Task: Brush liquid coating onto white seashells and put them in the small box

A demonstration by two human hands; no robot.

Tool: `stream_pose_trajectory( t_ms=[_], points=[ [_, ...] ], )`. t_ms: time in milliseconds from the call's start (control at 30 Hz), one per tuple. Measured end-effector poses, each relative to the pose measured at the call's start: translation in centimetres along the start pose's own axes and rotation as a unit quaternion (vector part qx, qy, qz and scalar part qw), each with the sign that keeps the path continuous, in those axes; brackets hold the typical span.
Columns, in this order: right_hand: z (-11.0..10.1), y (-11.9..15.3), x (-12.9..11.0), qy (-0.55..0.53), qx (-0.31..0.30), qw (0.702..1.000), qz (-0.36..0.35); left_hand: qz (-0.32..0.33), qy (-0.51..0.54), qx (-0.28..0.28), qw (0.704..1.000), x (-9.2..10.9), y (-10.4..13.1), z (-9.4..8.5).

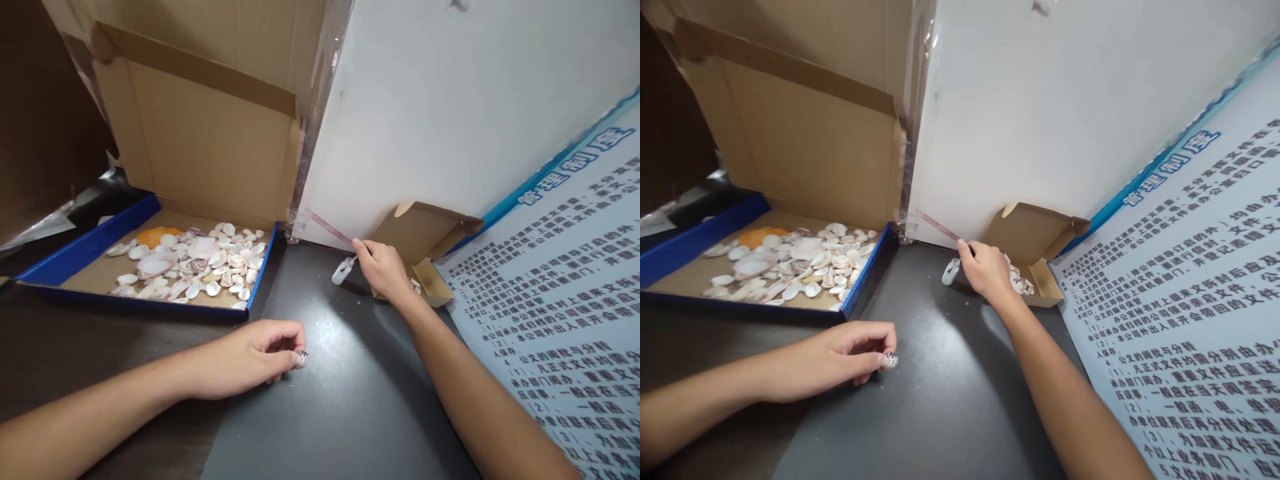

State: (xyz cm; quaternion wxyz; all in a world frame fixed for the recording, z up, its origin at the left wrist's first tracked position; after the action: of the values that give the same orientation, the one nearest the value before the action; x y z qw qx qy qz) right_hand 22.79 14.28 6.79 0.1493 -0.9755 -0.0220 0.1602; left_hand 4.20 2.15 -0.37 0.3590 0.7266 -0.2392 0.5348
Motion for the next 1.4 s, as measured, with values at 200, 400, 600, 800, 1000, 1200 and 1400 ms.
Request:
stream_pose_trajectory(
  t_ms=[200,400,600,800,1000,1200,1400],
  points=[
    [-0.4,0.5,-0.7,0.015,0.021,0.999,-0.024,-0.002,-0.017,0.002,1.0,0.0,0.0,0.0],
    [-0.7,0.7,-1.3,0.015,0.05,0.998,-0.038,-0.003,-0.022,0.002,1.0,0.1,0.0,-0.1],
    [-1.1,1.3,-2.4,0.019,0.06,0.996,-0.064,-0.003,-0.021,0.008,1.0,0.2,0.1,-0.2],
    [-0.3,1.4,-2.9,0.037,0.018,0.994,-0.097,0.006,-0.026,-0.003,1.0,0.3,0.0,-0.1],
    [0.2,1.4,-2.9,0.05,-0.016,0.992,-0.113,0.009,-0.03,-0.005,0.999,0.3,0.1,-0.1],
    [0.0,1.3,-2.7,0.054,-0.033,0.991,-0.118,0.008,-0.029,-0.011,0.999,0.3,0.0,0.0],
    [-0.8,1.1,-2.5,0.041,-0.027,0.993,-0.11,0.01,-0.02,-0.011,1.0,0.2,0.0,-0.1]
  ],
)
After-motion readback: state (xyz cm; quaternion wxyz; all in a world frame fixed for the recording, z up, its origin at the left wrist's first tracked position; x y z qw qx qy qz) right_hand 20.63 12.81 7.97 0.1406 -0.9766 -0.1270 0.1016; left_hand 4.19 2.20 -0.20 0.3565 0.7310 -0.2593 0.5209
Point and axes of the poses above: each hand's wrist, its own y-axis away from the middle knuckle, its own z-axis out of the palm, x = y × z, the point moved 8 cm from there along -y, towards the middle knuckle, and after that the axes turned 5 degrees about z, right-handed, at the moved point
